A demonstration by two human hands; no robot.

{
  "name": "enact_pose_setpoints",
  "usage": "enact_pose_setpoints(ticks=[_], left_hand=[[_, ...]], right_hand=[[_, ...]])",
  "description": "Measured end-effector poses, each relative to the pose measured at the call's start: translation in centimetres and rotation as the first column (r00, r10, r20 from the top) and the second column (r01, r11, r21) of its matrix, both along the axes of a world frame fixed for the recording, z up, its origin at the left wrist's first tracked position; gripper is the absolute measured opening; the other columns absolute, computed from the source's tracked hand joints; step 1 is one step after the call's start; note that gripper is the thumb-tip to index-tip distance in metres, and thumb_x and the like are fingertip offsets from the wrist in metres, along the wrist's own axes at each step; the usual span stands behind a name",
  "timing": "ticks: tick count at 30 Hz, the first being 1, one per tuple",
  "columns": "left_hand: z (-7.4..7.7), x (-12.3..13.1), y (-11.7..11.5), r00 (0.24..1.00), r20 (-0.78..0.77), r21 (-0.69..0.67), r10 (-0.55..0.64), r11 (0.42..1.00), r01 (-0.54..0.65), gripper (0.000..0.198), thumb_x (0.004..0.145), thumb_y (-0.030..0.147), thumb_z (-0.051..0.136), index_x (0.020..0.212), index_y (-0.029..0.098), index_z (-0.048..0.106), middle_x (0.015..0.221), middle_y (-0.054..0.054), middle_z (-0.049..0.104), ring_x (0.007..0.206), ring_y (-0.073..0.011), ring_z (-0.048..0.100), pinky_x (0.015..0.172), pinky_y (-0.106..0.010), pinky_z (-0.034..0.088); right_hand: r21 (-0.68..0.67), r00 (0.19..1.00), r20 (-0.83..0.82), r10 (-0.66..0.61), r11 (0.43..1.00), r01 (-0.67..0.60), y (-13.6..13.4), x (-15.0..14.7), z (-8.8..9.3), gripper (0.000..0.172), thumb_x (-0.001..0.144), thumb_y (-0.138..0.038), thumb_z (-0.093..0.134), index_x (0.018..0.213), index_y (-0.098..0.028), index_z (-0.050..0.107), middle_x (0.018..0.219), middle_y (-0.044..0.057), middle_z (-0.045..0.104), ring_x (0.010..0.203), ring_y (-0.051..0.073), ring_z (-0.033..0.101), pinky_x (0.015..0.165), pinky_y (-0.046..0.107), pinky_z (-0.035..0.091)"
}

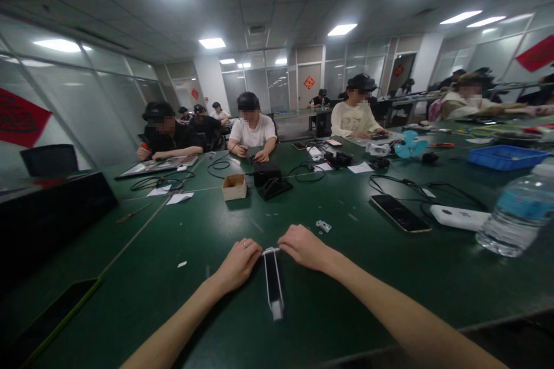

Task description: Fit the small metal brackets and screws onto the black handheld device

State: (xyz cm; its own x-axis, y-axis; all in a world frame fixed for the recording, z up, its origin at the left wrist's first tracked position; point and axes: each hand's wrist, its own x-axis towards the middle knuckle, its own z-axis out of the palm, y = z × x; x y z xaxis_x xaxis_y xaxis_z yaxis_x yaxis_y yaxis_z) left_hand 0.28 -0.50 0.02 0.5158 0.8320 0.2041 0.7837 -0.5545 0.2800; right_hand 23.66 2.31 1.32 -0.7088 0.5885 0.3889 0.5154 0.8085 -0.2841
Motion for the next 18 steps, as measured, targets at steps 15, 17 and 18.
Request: enact_pose_setpoints(ticks=[15,17,18], left_hand=[[0.7,0.1,-0.6,0.999,0.037,-0.035,-0.017,0.999,0.018,0.023,0.094,0.028,0.036,0.096,0.019,0.056,0.097,-0.006,0.057,0.090,-0.0184,0.051,0.080,-0.034,0.040],[0.7,0.1,-0.6,0.999,0.030,-0.042,-0.013,0.999,0.014,0.019,0.091,0.029,0.041,0.098,0.019,0.056,0.099,-0.006,0.057,0.091,-0.0189,0.051,0.081,-0.034,0.040],[0.7,0.1,-0.6,1.000,0.028,-0.044,-0.012,0.999,0.014,0.019,0.091,0.030,0.043,0.099,0.019,0.056,0.100,-0.006,0.057,0.092,-0.0192,0.050,0.081,-0.034,0.040]], right_hand=[[0.183,0.901,0.196,-0.387,0.917,0.354,3.6,6.4,1.7,0.026,0.090,-0.018,0.043,0.098,-0.013,0.067,0.097,0.012,0.068,0.090,0.023,0.057,0.079,0.035,0.042],[0.156,0.899,0.217,-0.380,0.923,0.352,3.8,6.6,1.4,0.026,0.091,-0.019,0.042,0.099,-0.014,0.067,0.097,0.012,0.067,0.089,0.022,0.057,0.079,0.035,0.042],[0.141,0.901,0.226,-0.371,0.928,0.346,3.8,6.6,1.2,0.026,0.090,-0.020,0.043,0.099,-0.014,0.067,0.097,0.011,0.067,0.089,0.022,0.056,0.079,0.035,0.042]])
